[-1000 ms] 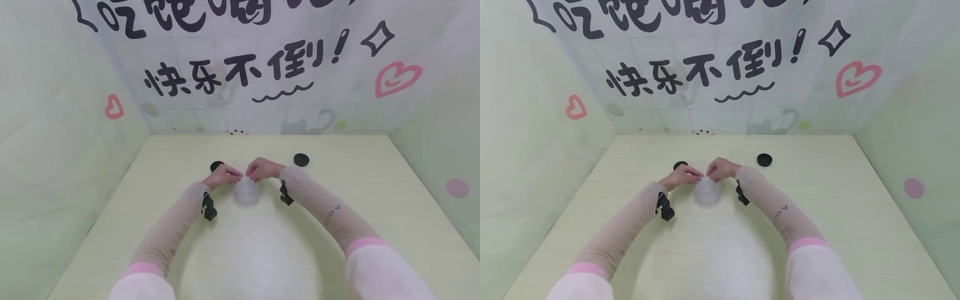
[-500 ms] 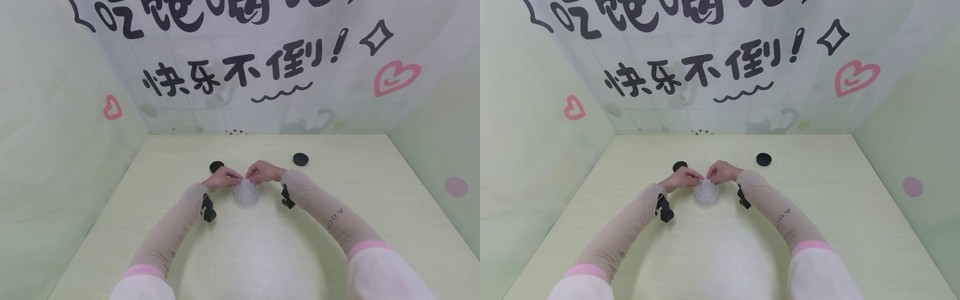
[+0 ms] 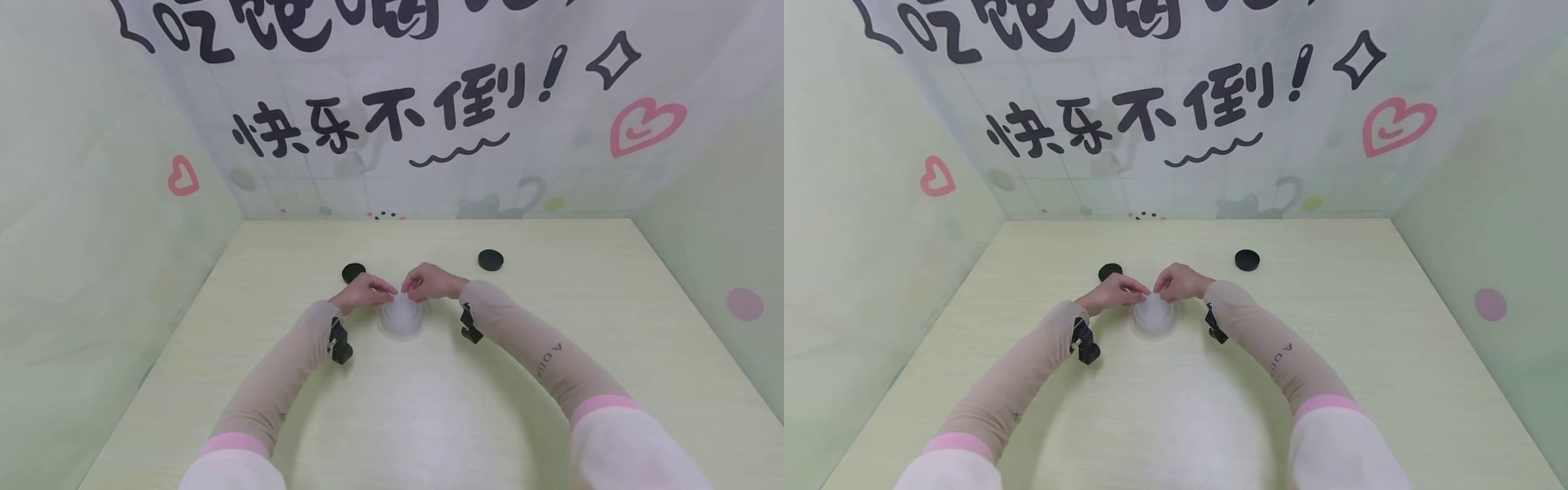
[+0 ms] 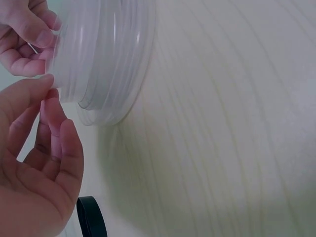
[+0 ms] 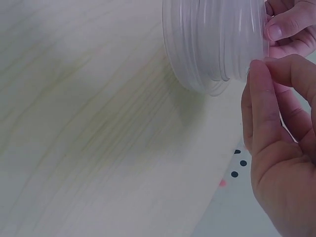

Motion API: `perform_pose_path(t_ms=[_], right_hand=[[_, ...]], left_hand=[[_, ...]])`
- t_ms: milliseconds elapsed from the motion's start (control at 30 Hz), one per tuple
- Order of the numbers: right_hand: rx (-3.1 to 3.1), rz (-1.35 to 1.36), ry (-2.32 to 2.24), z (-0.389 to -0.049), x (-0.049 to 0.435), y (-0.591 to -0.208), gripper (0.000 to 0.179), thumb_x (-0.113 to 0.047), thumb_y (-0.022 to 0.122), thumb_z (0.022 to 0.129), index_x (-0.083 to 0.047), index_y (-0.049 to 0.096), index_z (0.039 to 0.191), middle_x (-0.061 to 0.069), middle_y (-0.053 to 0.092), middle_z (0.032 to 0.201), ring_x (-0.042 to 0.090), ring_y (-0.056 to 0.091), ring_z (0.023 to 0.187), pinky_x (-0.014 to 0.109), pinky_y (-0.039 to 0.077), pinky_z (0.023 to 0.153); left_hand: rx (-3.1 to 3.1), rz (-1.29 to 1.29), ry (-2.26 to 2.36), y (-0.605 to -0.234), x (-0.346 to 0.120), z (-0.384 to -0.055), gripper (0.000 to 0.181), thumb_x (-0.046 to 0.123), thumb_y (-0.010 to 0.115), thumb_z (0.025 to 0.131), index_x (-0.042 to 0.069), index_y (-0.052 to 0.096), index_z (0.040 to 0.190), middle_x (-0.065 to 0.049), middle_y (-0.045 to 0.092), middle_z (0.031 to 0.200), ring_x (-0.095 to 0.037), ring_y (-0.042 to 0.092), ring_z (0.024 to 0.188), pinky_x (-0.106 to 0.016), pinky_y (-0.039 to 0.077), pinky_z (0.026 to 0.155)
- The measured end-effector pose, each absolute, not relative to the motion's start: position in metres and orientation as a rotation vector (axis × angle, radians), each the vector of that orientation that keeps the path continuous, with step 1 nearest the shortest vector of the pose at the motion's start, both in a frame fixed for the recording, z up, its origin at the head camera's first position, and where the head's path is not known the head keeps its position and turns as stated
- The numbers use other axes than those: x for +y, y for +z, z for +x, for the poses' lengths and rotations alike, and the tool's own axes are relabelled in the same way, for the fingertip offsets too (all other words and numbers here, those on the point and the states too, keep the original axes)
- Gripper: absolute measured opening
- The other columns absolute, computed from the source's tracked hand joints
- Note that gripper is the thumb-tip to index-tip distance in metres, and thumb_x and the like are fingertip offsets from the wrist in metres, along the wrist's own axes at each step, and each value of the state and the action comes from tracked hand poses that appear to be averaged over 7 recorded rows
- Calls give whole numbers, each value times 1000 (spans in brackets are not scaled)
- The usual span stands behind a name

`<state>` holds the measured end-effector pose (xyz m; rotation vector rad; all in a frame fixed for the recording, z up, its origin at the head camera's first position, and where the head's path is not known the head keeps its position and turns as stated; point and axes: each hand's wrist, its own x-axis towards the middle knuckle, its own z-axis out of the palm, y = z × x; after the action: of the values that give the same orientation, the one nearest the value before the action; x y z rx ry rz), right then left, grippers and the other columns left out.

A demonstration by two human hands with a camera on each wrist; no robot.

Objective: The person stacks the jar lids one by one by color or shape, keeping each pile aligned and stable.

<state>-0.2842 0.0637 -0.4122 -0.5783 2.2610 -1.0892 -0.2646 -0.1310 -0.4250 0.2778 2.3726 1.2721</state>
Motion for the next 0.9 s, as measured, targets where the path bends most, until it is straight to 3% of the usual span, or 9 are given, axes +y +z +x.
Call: perform_pose_path(t_ms=[733, 900], right_hand=[[2294, -557, -1114, -286, 66, -411, 15, -7, 60, 82, -2, 62, 97, 7, 62, 89, 16, 59, 80, 25, 50, 71], [2305, -568, -1151, -286, 73, -407, 17, -5, 59, 82, 1, 61, 98, 10, 62, 90, 18, 59, 81, 26, 51, 70]], left_hand=[[2422, 319, 1249, -418, -132, -265, 20, 11, 62, 82, 6, 66, 101, -6, 63, 99, -16, 56, 85, -28, 48, 71], [2455, 330, 1231, -415, -131, -271, 19, 13, 62, 83, 9, 67, 101, -3, 64, 96, -15, 55, 85, -27, 48, 72]])
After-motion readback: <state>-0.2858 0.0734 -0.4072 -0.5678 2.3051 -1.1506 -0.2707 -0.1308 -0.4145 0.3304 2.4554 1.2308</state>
